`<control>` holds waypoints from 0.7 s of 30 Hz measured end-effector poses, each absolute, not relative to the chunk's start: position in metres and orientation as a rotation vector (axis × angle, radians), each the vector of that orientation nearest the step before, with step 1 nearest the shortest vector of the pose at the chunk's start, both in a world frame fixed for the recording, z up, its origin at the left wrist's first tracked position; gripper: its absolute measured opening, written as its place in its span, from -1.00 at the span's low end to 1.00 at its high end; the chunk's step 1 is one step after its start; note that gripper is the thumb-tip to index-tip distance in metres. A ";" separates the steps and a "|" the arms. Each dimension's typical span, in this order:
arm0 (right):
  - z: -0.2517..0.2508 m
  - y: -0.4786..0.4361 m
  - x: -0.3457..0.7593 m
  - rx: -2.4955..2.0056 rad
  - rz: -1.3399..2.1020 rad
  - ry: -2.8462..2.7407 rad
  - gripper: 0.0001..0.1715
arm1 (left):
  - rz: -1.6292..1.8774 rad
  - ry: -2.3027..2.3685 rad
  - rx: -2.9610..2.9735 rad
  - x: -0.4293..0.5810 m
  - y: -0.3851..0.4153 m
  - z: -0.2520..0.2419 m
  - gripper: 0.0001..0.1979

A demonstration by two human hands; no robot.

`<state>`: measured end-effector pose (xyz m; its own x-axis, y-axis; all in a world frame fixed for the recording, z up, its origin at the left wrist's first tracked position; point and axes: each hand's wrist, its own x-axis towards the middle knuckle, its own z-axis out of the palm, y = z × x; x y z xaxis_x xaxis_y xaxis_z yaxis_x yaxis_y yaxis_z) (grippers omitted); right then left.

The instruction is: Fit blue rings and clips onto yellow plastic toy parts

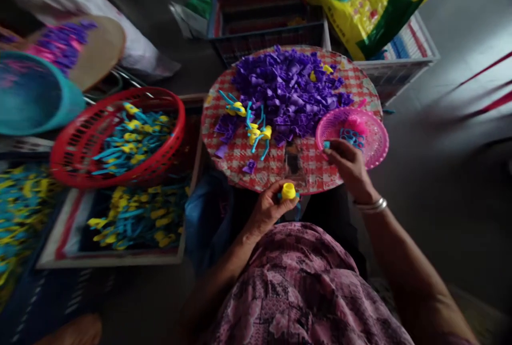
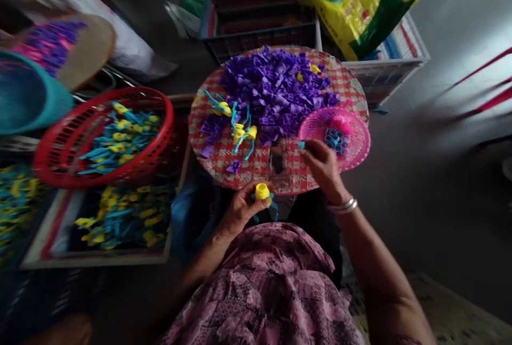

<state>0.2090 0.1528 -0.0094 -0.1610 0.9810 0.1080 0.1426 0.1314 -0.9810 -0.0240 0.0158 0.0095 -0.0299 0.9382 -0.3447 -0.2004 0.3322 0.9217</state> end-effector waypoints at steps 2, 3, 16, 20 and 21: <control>-0.001 0.114 0.189 -1.091 1.430 -1.379 -0.53 | 1.094 1.291 0.839 -0.025 0.019 0.013 -0.54; 0.002 0.098 0.180 -1.048 1.494 -1.344 -0.50 | 1.091 1.309 0.872 -0.025 0.021 0.015 -0.55; 0.022 0.054 0.157 -1.014 1.273 -1.625 -0.63 | 1.062 1.353 0.915 -0.024 0.017 0.020 -0.51; 0.017 0.047 0.150 -1.046 1.256 -1.497 -0.59 | 1.029 1.325 0.939 -0.026 0.016 0.022 -0.55; 0.014 0.046 0.148 -1.048 1.237 -1.466 -0.59 | 1.014 1.318 0.937 -0.026 0.016 0.022 -0.55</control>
